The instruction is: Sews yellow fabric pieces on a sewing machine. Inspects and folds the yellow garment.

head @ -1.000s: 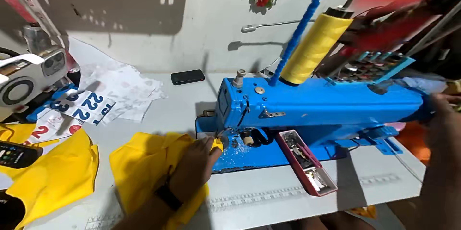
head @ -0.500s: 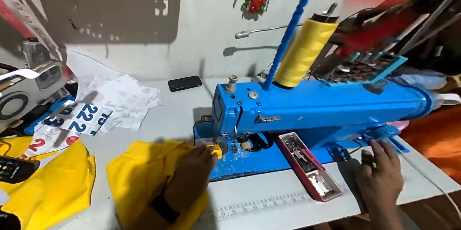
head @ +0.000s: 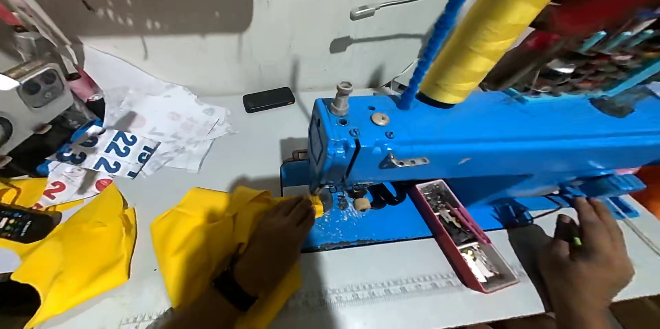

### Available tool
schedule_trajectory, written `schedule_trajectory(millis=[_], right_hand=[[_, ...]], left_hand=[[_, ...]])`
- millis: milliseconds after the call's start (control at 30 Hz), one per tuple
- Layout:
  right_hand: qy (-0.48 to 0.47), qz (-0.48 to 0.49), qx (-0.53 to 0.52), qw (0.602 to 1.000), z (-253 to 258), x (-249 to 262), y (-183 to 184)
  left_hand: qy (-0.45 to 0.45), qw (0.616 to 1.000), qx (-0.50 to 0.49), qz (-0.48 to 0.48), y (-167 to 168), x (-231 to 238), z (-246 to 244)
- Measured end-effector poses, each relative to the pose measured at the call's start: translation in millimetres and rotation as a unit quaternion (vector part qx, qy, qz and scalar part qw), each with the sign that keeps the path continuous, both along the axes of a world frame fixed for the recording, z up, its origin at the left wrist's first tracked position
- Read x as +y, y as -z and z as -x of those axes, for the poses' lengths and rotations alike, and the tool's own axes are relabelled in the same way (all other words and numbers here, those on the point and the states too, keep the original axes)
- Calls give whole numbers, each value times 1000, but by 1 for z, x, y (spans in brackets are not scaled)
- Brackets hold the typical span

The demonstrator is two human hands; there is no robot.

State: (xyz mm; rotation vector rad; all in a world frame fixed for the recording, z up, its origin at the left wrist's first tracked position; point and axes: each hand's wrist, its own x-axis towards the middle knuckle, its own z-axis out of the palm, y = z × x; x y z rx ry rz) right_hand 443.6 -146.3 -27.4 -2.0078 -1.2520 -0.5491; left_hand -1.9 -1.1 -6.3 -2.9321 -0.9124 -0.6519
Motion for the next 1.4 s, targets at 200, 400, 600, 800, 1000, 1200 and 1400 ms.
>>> schedule_trajectory(millis=[200, 400, 600, 800, 1000, 1200, 1400], right_hand=[[1, 5, 1, 1000, 0, 0, -1], [2, 9, 5, 1000, 1, 0, -1], [-1, 5, 7, 1000, -2, -1, 3], [9, 15, -2, 1000, -1, -1, 2], [10, 6, -9, 1000, 1, 1, 2], [13, 125, 29, 992, 8, -1, -4], [14, 49, 30, 998, 7, -5, -5]], left_hand=[[16, 1000, 1, -15, -1, 0, 0], [-7, 999, 11, -43, 0, -4, -3], [-20, 999, 13, -40, -1, -6, -4], [-29, 998, 16, -46, 1, -6, -5], [-34, 998, 15, -44, 1, -4, -6], [-17, 1000, 0, -12, -2, -1, -3], [-6, 1000, -7, 7, -4, -3, -1]])
